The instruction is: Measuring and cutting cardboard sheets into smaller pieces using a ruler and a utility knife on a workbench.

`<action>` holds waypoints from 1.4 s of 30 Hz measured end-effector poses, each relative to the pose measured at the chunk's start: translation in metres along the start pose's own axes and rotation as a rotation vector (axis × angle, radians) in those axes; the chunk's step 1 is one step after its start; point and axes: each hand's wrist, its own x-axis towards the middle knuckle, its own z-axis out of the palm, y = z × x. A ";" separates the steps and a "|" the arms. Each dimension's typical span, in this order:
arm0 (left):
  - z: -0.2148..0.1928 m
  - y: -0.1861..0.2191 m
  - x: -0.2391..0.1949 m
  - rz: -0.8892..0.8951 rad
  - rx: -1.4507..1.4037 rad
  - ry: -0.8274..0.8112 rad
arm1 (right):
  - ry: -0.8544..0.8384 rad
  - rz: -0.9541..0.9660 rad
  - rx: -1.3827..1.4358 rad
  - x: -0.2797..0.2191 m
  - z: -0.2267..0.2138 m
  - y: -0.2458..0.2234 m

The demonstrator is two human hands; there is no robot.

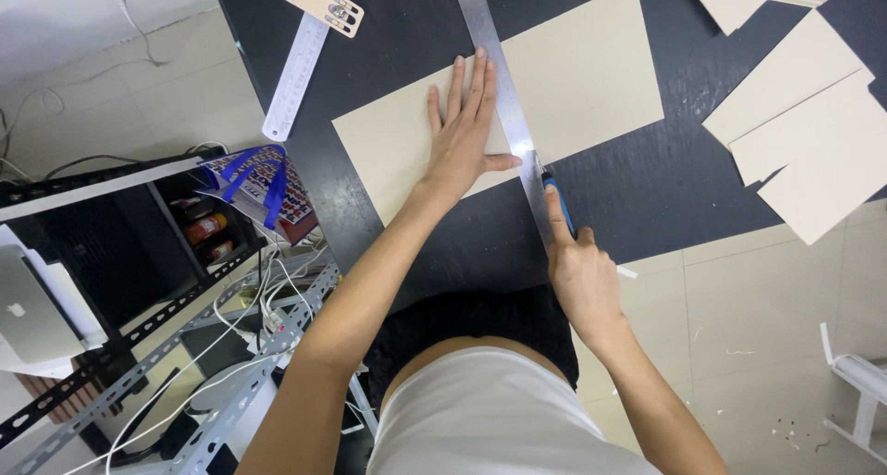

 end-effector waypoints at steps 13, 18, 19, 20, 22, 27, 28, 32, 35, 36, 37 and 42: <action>0.003 0.001 0.001 -0.016 0.037 0.009 | 0.051 -0.019 -0.031 -0.001 0.000 -0.002; 0.005 0.000 0.000 -0.008 0.018 0.015 | 0.055 -0.012 -0.026 0.000 -0.002 -0.003; 0.006 0.000 0.000 -0.003 0.024 0.033 | 0.037 -0.009 -0.016 0.000 -0.004 -0.004; 0.008 -0.001 0.000 0.003 0.029 0.049 | 0.017 -0.005 -0.006 0.000 -0.005 -0.004; 0.008 -0.001 0.000 -0.001 0.022 0.047 | 0.005 0.002 -0.014 0.000 -0.003 -0.004; 0.009 -0.002 0.000 0.000 0.009 0.045 | 0.023 -0.008 -0.030 -0.001 0.002 -0.002; 0.010 -0.002 0.000 -0.001 0.032 0.049 | 0.029 -0.012 -0.034 -0.001 0.002 -0.002; 0.004 0.001 0.000 -0.010 0.051 0.018 | 0.024 -0.007 -0.034 -0.001 0.001 -0.003; -0.002 0.007 0.003 -0.048 0.181 -0.050 | -0.020 0.018 -0.001 0.001 -0.004 -0.005; -0.002 0.011 0.005 -0.050 0.180 -0.047 | -0.019 0.016 -0.003 0.001 -0.006 -0.003; -0.002 0.015 0.006 -0.081 0.270 -0.063 | 0.003 -0.010 -0.027 0.001 -0.008 -0.002; -0.017 0.029 0.011 -0.171 0.341 -0.187 | -0.435 0.208 0.166 0.050 -0.113 -0.025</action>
